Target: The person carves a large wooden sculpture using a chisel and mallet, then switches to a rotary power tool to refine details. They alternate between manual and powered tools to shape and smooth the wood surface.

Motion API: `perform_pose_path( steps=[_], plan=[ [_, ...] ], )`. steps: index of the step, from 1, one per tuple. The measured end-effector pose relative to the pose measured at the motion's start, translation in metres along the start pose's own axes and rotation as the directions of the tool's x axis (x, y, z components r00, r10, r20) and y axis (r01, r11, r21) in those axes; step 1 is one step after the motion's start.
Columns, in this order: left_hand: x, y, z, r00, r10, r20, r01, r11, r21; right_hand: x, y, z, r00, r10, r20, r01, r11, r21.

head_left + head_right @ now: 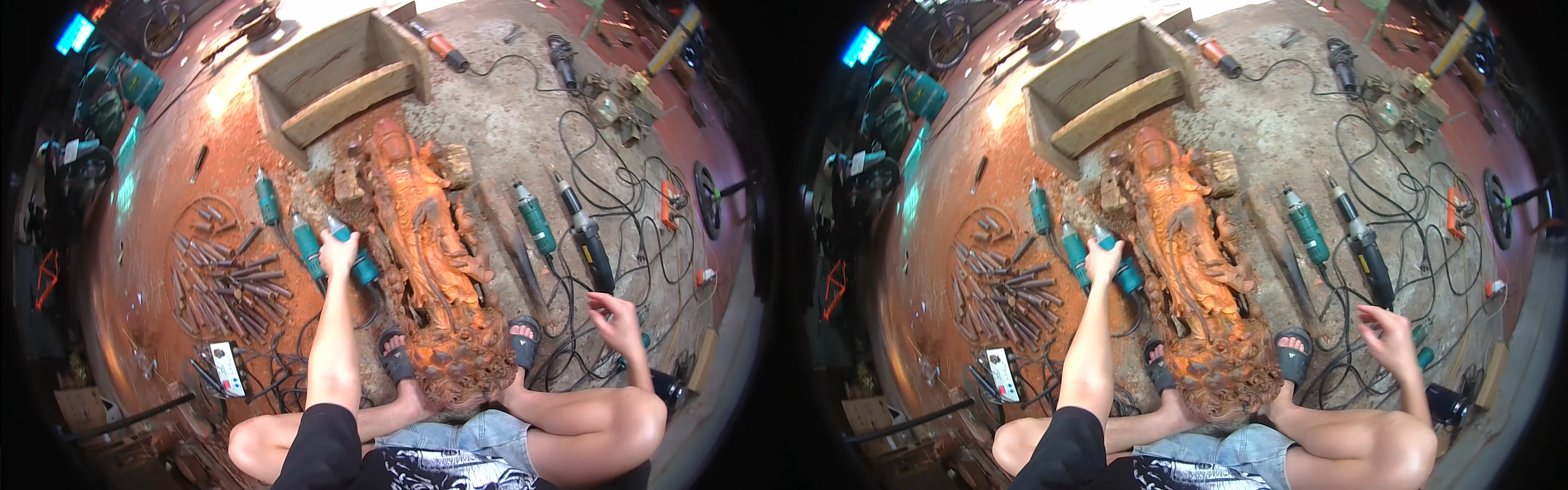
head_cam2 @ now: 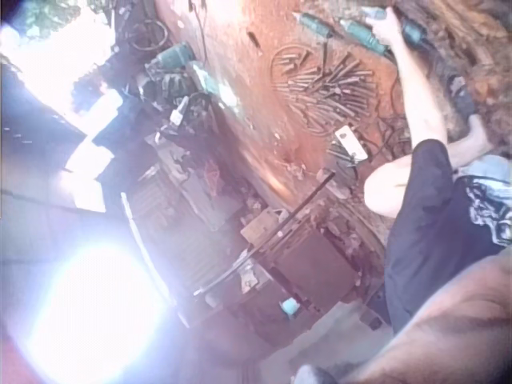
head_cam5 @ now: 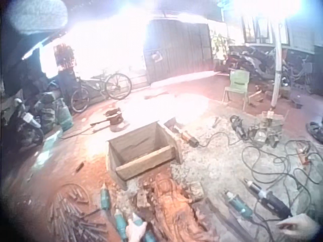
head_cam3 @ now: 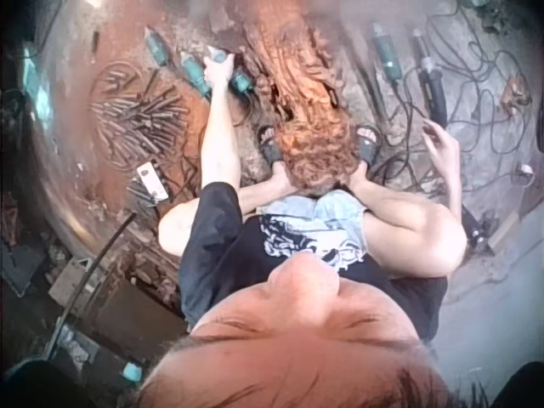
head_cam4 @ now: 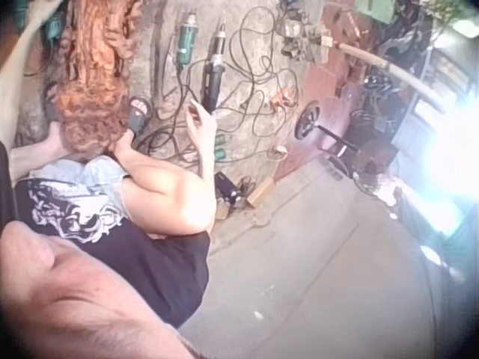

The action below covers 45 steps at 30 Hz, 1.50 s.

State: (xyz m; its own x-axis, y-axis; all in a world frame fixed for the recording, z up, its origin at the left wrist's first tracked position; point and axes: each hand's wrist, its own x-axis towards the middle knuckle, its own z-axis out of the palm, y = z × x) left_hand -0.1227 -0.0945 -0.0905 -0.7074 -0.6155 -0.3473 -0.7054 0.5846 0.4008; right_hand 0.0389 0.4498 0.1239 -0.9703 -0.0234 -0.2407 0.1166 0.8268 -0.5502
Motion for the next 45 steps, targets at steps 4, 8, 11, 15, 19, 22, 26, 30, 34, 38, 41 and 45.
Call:
perform_pose_path(
  steps=[4,8,11,15,19,22,26,30,34,38,41,45],
  plan=[
    [0.03,-0.079,-0.055,0.943,0.141,0.3,0.215,0.426,-0.879,-0.034,-0.011,-0.091,0.99,0.059,-0.127,-0.056,0.998,0.034],
    [-0.014,-0.043,-0.14,0.701,0.695,0.16,0.657,-0.542,-0.523,-0.064,-0.064,-0.122,0.924,0.069,-0.376,-0.074,0.997,0.001],
    [-0.051,0.0,-0.18,0.685,0.647,0.335,0.694,-0.72,-0.028,-0.091,-0.119,-0.076,0.982,0.068,-0.179,-0.001,0.936,0.352],
    [-0.196,0.037,-0.111,0.669,0.623,0.405,0.671,-0.27,-0.691,-0.087,-0.154,0.066,0.959,-0.196,0.206,-0.062,0.563,0.824],
    [-0.341,0.085,-0.055,0.698,0.641,0.321,0.112,0.344,-0.932,-0.087,-0.183,0.12,0.954,-0.249,-0.17,0.244,0.306,0.92],
    [-0.369,0.105,-0.056,0.704,0.692,0.16,-0.233,0.438,-0.868,-0.102,-0.141,0.083,0.942,-0.245,-0.23,0.285,0.22,0.933],
    [-0.346,0.112,-0.082,0.666,0.728,0.163,-0.387,0.523,-0.759,-0.097,-0.114,0.048,0.953,-0.199,-0.229,0.291,0.389,0.874],
    [-0.322,0.117,-0.088,0.055,0.998,0.04,-0.868,0.067,-0.492,-0.116,-0.084,0.055,1.0,-0.016,0.001,0.0,0.04,0.999],
    [-0.302,0.136,-0.089,-0.526,0.84,0.132,-0.8,-0.435,-0.413,-0.137,-0.058,0.067,0.984,-0.169,0.05,0.034,0.462,0.886],
    [-0.297,0.107,-0.061,-0.516,0.843,0.153,-0.815,-0.428,-0.391,-0.151,-0.06,0.079,0.963,-0.169,0.211,-0.168,0.24,0.956],
    [-0.295,0.1,-0.043,-0.407,0.913,0.033,-0.832,-0.356,-0.427,-0.159,-0.041,0.098,0.941,-0.233,0.245,-0.283,-0.147,0.948],
    [-0.286,0.103,-0.032,-0.457,0.888,0.051,-0.817,-0.397,-0.418,-0.133,-0.048,0.082,0.932,-0.186,0.311,-0.264,0.241,0.934]
  ],
)
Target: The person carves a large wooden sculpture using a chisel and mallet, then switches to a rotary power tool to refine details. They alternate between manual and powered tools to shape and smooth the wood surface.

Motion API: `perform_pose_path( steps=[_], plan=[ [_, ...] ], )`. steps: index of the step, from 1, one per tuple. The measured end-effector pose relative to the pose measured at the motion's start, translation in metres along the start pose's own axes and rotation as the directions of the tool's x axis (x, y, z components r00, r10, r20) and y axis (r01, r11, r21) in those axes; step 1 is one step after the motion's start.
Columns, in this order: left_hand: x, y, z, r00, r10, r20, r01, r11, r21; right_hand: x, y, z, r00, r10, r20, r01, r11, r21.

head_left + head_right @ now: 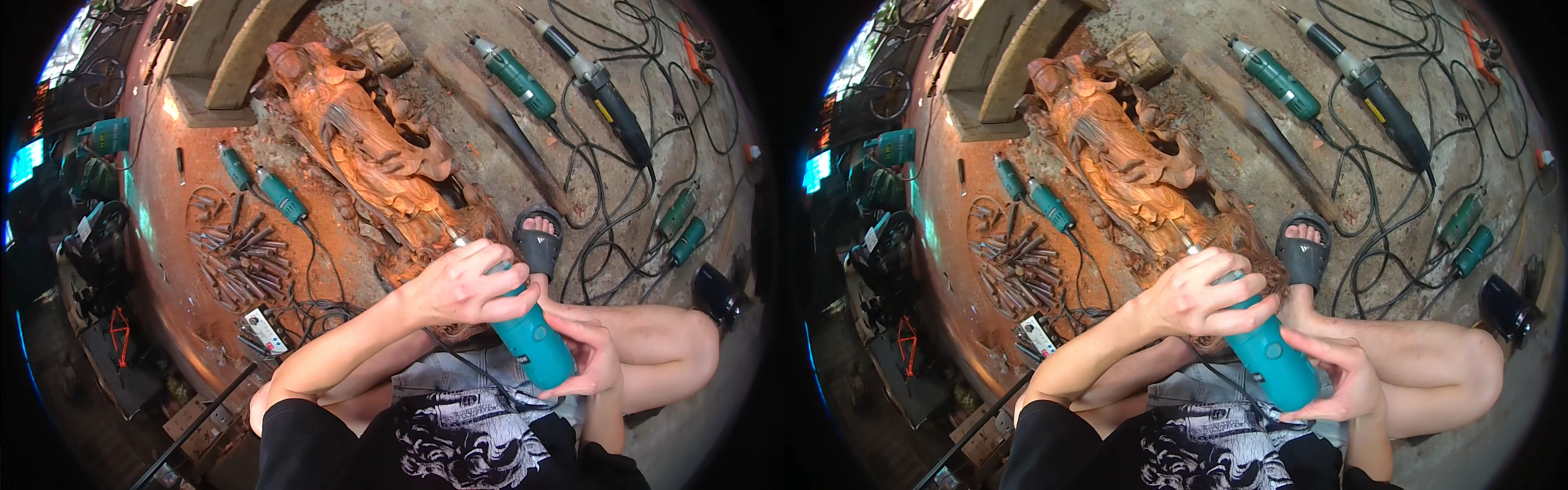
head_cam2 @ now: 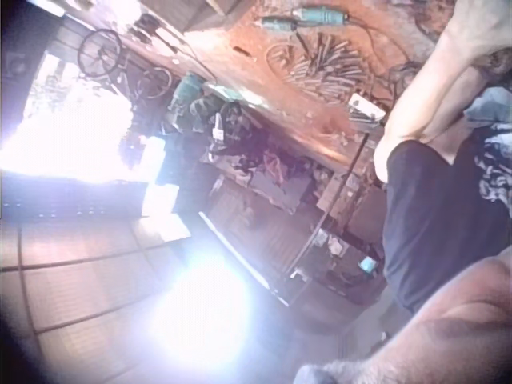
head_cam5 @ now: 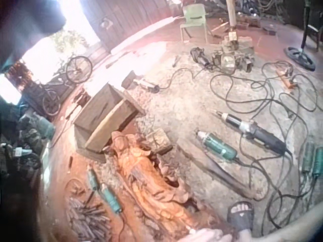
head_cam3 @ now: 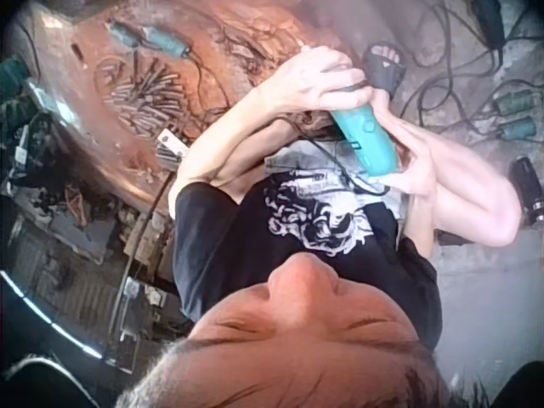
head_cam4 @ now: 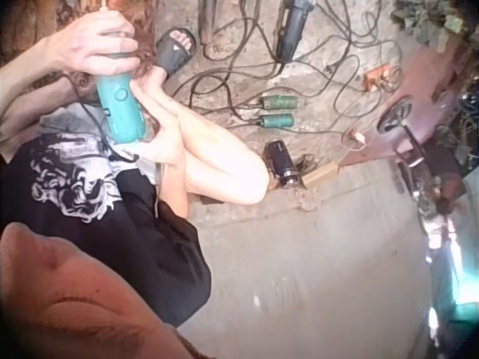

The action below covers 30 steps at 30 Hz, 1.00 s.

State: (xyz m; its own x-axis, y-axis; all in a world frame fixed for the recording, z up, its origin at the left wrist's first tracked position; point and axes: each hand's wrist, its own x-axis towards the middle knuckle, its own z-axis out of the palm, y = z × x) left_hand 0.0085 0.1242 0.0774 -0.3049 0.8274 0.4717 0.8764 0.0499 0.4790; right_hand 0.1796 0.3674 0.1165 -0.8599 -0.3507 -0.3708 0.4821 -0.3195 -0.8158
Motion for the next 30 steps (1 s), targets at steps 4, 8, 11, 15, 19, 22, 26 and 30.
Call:
perform_pose_path(
  steps=[4,8,11,15,19,22,26,30],
  plan=[
    [-0.003,-0.017,0.003,0.985,-0.074,0.155,0.057,0.992,0.113,0.046,-0.031,0.027,0.963,-0.078,-0.26,-0.056,0.88,-0.472],
    [-0.01,-0.036,-0.001,0.97,-0.224,0.098,0.222,0.975,0.029,0.08,-0.028,0.039,0.909,-0.257,-0.329,-0.043,0.726,-0.686],
    [-0.014,-0.046,0.003,0.942,-0.307,0.134,0.315,0.948,-0.039,0.092,-0.023,0.044,0.895,-0.293,-0.335,-0.057,0.672,-0.738],
    [-0.017,-0.046,0.005,0.916,-0.375,0.14,0.387,0.92,-0.069,0.101,-0.02,0.048,0.892,-0.315,-0.324,-0.052,0.64,-0.766],
    [-0.016,-0.046,0.002,0.905,-0.408,0.124,0.42,0.903,-0.093,0.105,-0.023,0.049,0.899,-0.316,-0.304,-0.042,0.628,-0.777],
    [-0.017,-0.047,0.005,0.903,-0.417,0.105,0.427,0.9,-0.092,0.107,-0.022,0.048,0.897,-0.327,-0.297,-0.033,0.622,-0.783],
    [-0.016,-0.048,0.005,0.901,-0.428,0.073,0.433,0.896,-0.102,0.109,-0.023,0.049,0.897,-0.331,-0.292,-0.034,0.608,-0.793],
    [-0.016,-0.048,0.005,0.901,-0.422,0.097,0.432,0.893,-0.127,0.108,-0.024,0.052,0.891,-0.332,-0.309,-0.046,0.612,-0.79]
  ],
)
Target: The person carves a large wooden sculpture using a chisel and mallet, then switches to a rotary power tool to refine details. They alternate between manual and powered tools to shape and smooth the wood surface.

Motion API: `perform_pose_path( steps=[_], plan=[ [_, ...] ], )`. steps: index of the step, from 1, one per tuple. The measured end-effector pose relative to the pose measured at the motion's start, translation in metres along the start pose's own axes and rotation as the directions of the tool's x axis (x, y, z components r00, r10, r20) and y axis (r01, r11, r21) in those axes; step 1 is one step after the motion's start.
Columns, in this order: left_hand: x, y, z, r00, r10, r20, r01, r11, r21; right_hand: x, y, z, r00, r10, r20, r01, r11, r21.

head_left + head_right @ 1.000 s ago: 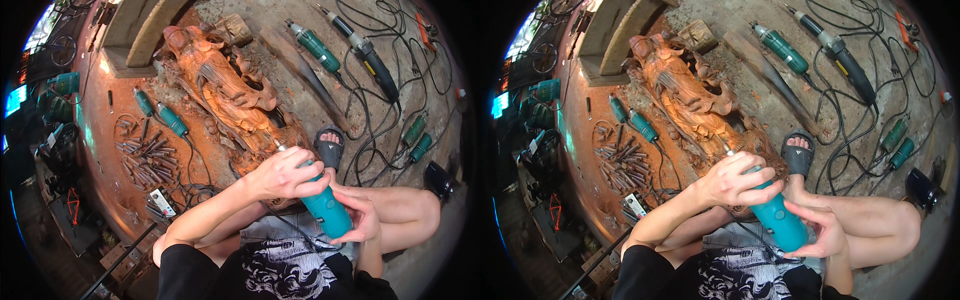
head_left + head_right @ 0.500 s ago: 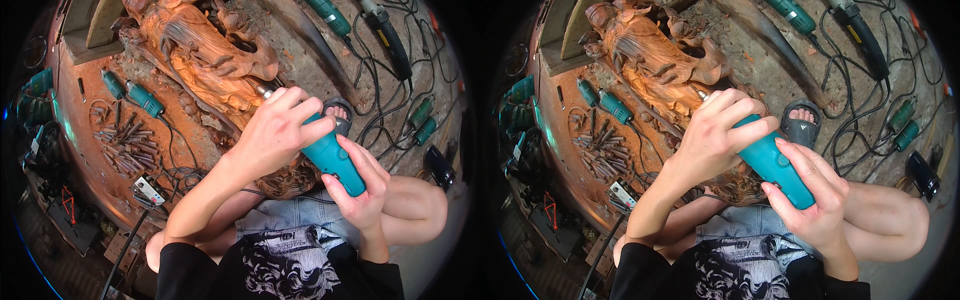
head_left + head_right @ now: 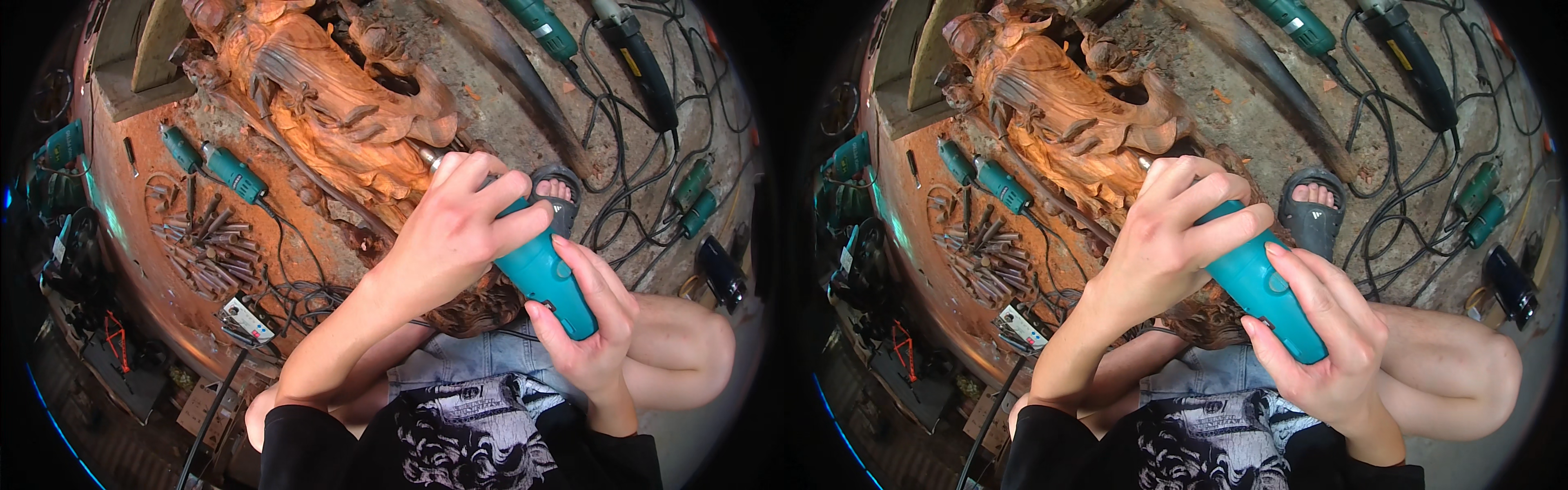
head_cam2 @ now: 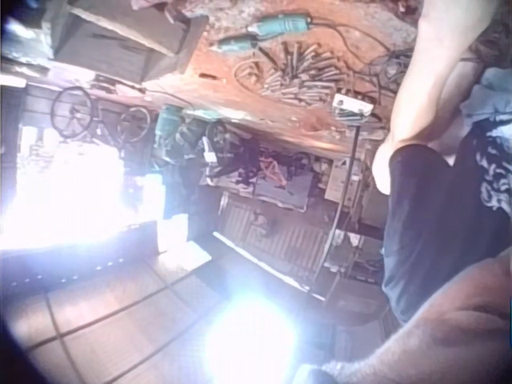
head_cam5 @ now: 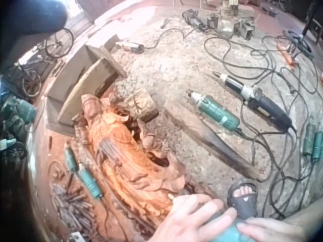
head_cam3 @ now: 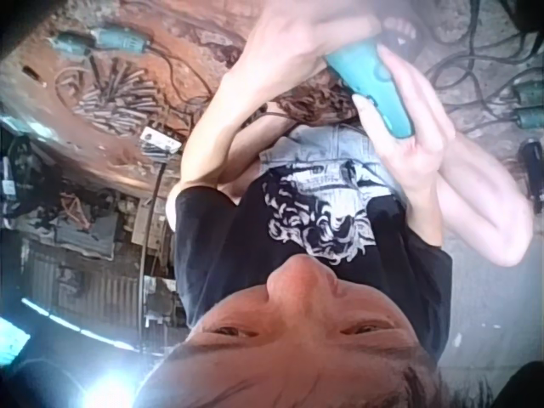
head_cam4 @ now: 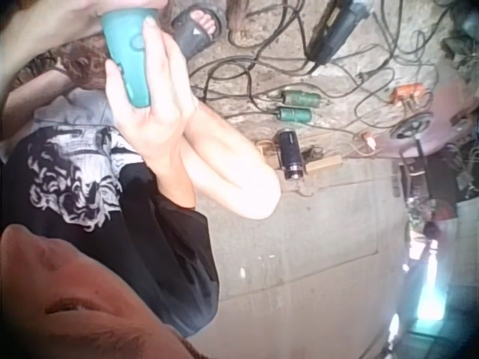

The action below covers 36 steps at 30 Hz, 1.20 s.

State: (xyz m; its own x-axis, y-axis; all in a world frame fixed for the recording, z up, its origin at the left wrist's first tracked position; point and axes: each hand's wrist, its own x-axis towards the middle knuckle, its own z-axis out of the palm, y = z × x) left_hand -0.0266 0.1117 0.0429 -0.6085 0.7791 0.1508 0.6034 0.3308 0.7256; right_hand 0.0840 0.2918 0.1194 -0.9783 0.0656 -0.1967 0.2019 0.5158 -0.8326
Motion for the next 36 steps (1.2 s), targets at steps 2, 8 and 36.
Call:
perform_pose_path(
  steps=[2,8,36],
  plan=[
    [0.001,0.0,0.0,1.0,0.008,0.022,-0.007,1.0,-0.017,-0.001,-0.002,-0.001,1.0,0.022,0.008,-0.022,1.0,-0.001],
    [0.001,-0.001,0.0,0.998,0.028,0.061,-0.023,0.997,-0.079,-0.005,-0.011,-0.004,0.998,0.057,0.01,-0.057,0.998,-0.031],
    [0.002,0.002,0.001,1.0,0.001,-0.031,-0.001,1.0,-0.005,0.002,-0.001,-0.003,0.998,-0.051,0.034,0.053,0.995,-0.079]
  ],
)
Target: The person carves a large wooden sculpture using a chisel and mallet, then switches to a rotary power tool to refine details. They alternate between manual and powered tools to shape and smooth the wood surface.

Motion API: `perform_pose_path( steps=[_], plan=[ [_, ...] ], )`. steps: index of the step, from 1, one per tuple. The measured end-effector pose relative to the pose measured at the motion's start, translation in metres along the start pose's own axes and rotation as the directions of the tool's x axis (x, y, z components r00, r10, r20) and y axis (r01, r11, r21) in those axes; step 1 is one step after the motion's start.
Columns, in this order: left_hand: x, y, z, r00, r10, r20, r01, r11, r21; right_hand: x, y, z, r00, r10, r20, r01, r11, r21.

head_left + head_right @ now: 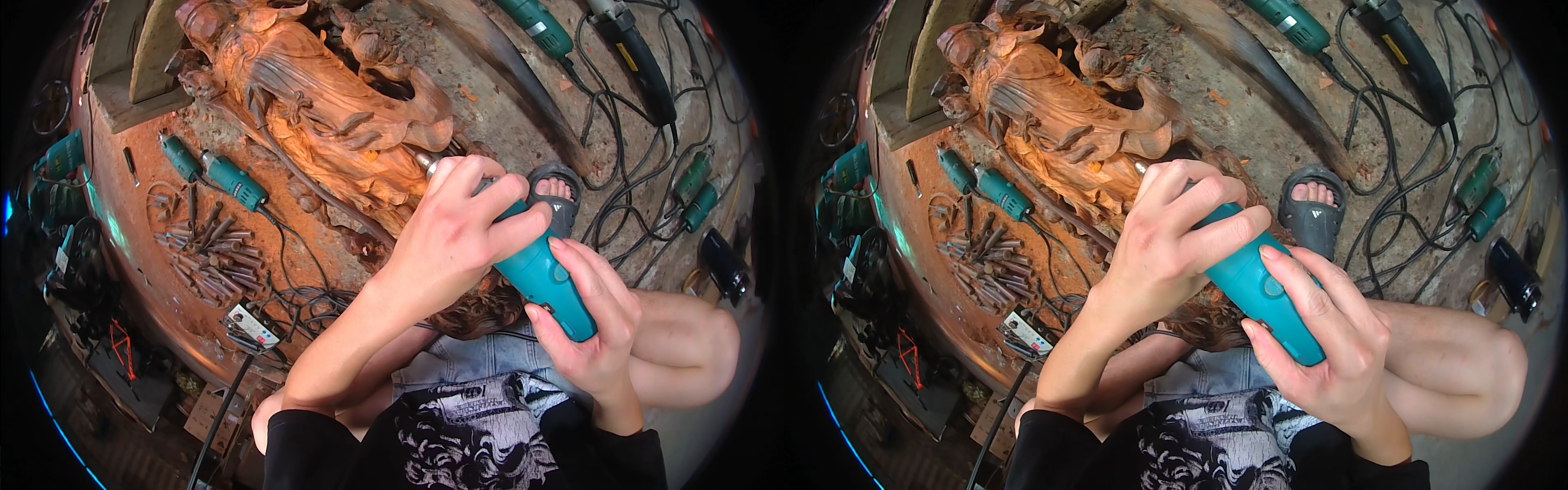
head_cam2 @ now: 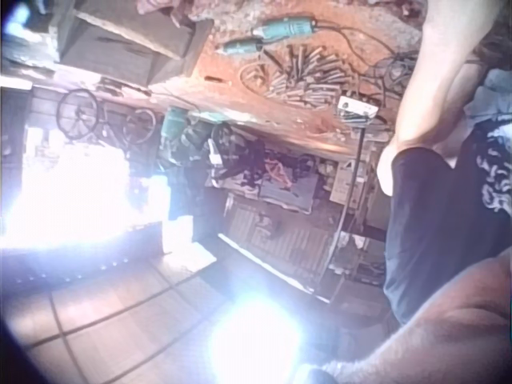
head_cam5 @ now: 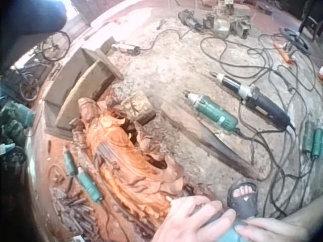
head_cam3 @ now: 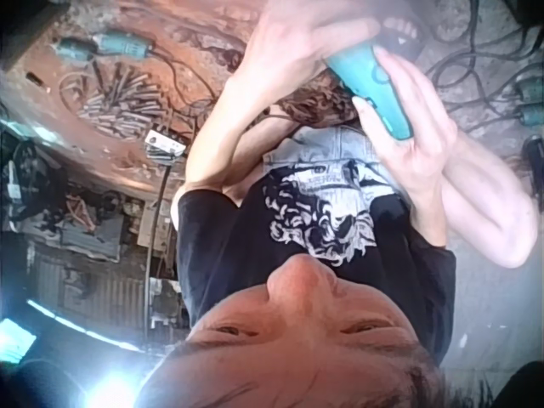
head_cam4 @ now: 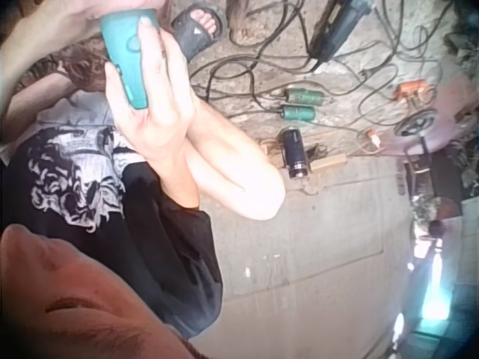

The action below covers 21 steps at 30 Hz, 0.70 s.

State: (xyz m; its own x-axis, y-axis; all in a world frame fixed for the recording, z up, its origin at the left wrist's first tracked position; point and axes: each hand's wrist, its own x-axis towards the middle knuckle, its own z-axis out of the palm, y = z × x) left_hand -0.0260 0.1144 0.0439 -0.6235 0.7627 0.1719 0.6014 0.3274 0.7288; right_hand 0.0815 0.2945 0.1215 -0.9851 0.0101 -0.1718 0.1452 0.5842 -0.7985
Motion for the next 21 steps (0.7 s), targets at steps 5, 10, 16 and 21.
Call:
perform_pose_path(
  steps=[5,10,16,21],
  plan=[
    [-0.0018,-0.0023,0.0018,0.999,0.027,0.038,-0.026,1.0,-0.015,-0.0043,-0.0076,-0.0014,0.997,0.074,-0.012,-0.074,0.997,0.022],
    [0.0004,0.0006,-0.003,1.0,-0.001,0.007,0.001,1.0,0.008,-0.0018,-0.0014,0.0005,1.0,0.016,-0.015,-0.016,1.0,0.011],
    [-0.0018,-0.0014,0.0006,0.999,0.025,0.028,-0.025,1.0,-0.004,-0.0047,-0.006,-0.0001,0.998,0.062,-0.024,-0.062,0.998,0.027],
    [-0.0005,0.0001,-0.0005,1.0,-0.006,0.022,0.007,1.0,-0.022,-0.0026,-0.0022,0.0019,0.999,0.048,-0.016,-0.048,0.999,0.017]
  ],
)
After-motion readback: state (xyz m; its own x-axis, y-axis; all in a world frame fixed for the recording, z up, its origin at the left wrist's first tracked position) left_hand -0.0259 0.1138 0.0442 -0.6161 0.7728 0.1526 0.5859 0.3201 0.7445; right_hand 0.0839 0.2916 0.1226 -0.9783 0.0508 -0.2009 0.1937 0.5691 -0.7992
